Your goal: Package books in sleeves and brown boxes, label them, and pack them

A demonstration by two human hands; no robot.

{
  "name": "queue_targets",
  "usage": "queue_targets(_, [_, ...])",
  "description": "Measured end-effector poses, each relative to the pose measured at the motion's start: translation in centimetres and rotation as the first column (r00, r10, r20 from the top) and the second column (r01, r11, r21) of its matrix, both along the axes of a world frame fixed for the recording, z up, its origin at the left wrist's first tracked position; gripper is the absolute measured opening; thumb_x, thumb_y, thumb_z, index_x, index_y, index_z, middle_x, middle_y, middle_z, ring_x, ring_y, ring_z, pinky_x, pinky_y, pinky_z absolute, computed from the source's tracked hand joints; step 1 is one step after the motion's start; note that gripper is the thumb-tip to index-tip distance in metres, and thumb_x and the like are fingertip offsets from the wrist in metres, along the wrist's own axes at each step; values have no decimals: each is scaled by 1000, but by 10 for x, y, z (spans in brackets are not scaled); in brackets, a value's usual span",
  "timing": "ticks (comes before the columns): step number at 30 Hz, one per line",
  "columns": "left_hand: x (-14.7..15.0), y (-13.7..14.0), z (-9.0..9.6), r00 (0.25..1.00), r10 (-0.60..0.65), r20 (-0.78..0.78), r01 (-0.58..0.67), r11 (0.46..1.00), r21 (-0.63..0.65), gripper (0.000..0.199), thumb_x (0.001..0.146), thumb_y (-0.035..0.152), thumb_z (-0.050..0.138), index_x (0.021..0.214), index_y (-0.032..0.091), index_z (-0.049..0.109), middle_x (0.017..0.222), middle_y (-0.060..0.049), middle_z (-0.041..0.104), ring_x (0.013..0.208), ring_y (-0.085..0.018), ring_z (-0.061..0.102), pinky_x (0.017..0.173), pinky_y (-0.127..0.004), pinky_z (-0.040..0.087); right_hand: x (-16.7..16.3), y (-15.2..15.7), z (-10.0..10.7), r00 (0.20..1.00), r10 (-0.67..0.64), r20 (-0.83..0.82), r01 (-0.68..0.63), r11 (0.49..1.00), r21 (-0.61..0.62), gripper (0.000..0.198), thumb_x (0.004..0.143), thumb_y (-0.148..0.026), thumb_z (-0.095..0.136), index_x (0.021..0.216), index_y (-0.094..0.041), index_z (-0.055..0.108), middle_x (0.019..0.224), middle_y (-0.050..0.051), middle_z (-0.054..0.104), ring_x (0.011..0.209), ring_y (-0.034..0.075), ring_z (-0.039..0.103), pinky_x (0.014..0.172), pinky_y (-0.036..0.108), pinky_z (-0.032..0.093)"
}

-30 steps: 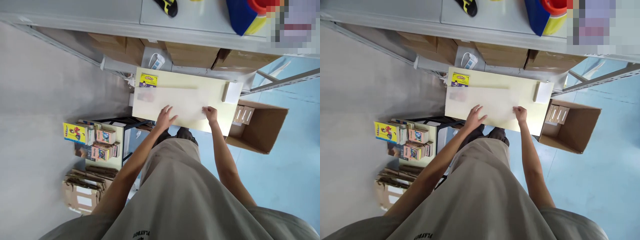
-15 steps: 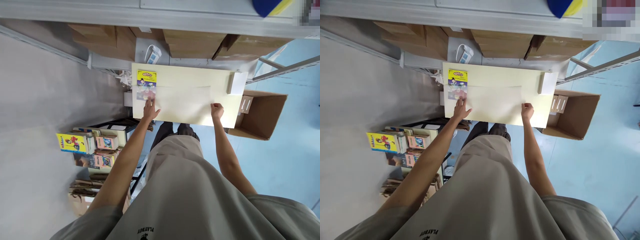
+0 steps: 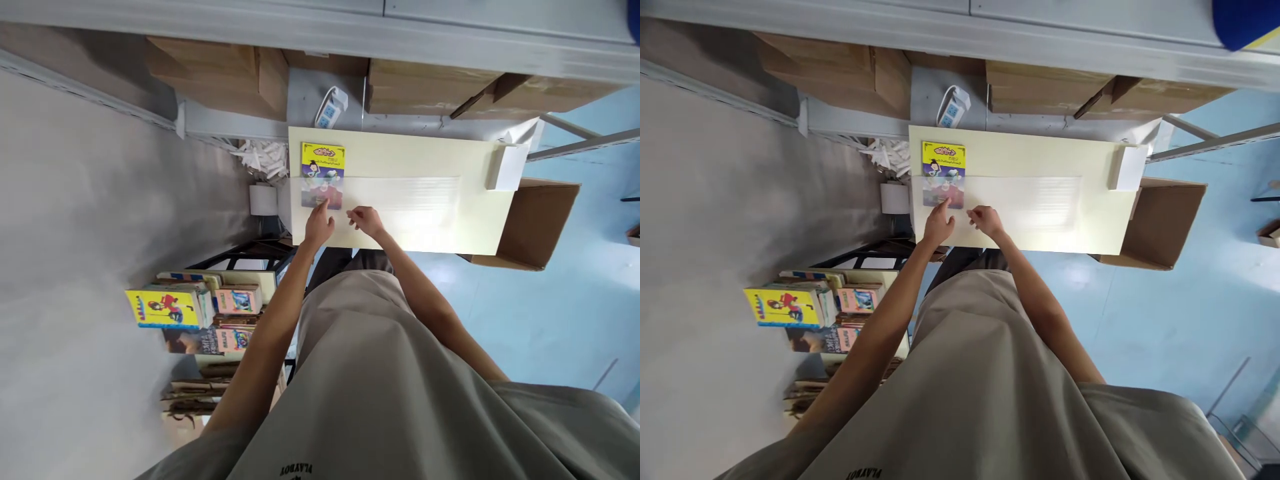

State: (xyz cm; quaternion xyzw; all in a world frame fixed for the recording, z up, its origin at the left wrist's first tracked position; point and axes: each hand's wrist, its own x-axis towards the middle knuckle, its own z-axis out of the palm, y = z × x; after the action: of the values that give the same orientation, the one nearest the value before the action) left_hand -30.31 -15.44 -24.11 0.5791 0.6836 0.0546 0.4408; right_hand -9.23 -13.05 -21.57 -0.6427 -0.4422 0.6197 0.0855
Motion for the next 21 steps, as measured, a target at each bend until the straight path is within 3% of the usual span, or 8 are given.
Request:
queue_targets(4, [-23, 20, -4, 993, 25, 113, -21, 999, -41, 72, 102, 5, 50, 172, 16, 65, 169, -15, 77, 151, -28, 78, 133, -47, 61, -54, 16, -20, 995, -5, -102, -6, 995, -102, 38, 121, -38, 72, 87, -20, 76, 72, -2, 82, 56, 11, 65, 68, 25, 57])
queue_targets(8, [-33, 42, -1, 990, 6, 143, 0, 999, -43, 58, 105, 8, 54, 159, 15, 75, 155, -15, 85, 140, -28, 82, 130, -43, 61, -64, 19, -40, 993, -86, -81, 66, 973, -220, 40, 121, -39, 76, 87, -18, 76, 68, 0, 82, 54, 12, 68, 60, 23, 55])
queue_targets(12, [-39, 75, 2, 998, 58, -1, -58, 997, 48, 49, 110, 18, 64, 158, 15, 74, 163, -22, 77, 147, -38, 78, 133, -49, 57, -60, 13, -55, 983, -181, -29, 168, 954, -247, 59, 123, -49, 74, 72, -19, 73, 61, 3, 79, 50, 11, 71, 51, 20, 52])
queue_targets(16, [-40, 121, -9, 959, 206, -195, -177, 972, 156, 61, 103, 28, 83, 160, 13, 67, 166, -28, 71, 165, -47, 61, 144, -56, 44, -60, 11, -63, 975, -214, -52, 191, 940, -281, 60, 119, -51, 80, 68, -19, 74, 61, 3, 79, 47, 11, 71, 47, 17, 52])
queue_targets(18, [-39, 142, -18, 935, 246, -256, -218, 967, 134, 68, 95, 28, 92, 155, 10, 66, 163, -31, 73, 162, -50, 63, 143, -60, 43, -61, 13, -64, 972, -227, -57, 200, 932, -301, 60, 118, -50, 81, 68, -18, 75, 61, 3, 79, 46, 11, 72, 46, 17, 53])
queue_targets(21, [-42, 167, -31, 925, 274, -264, -279, 960, 20, 73, 84, 25, 102, 146, 8, 67, 154, -31, 78, 148, -46, 74, 133, -57, 53, -63, 16, -59, 969, -241, -59, 209, 922, -325, 59, 120, -45, 79, 68, -18, 76, 62, 3, 79, 46, 11, 72, 46, 18, 52])
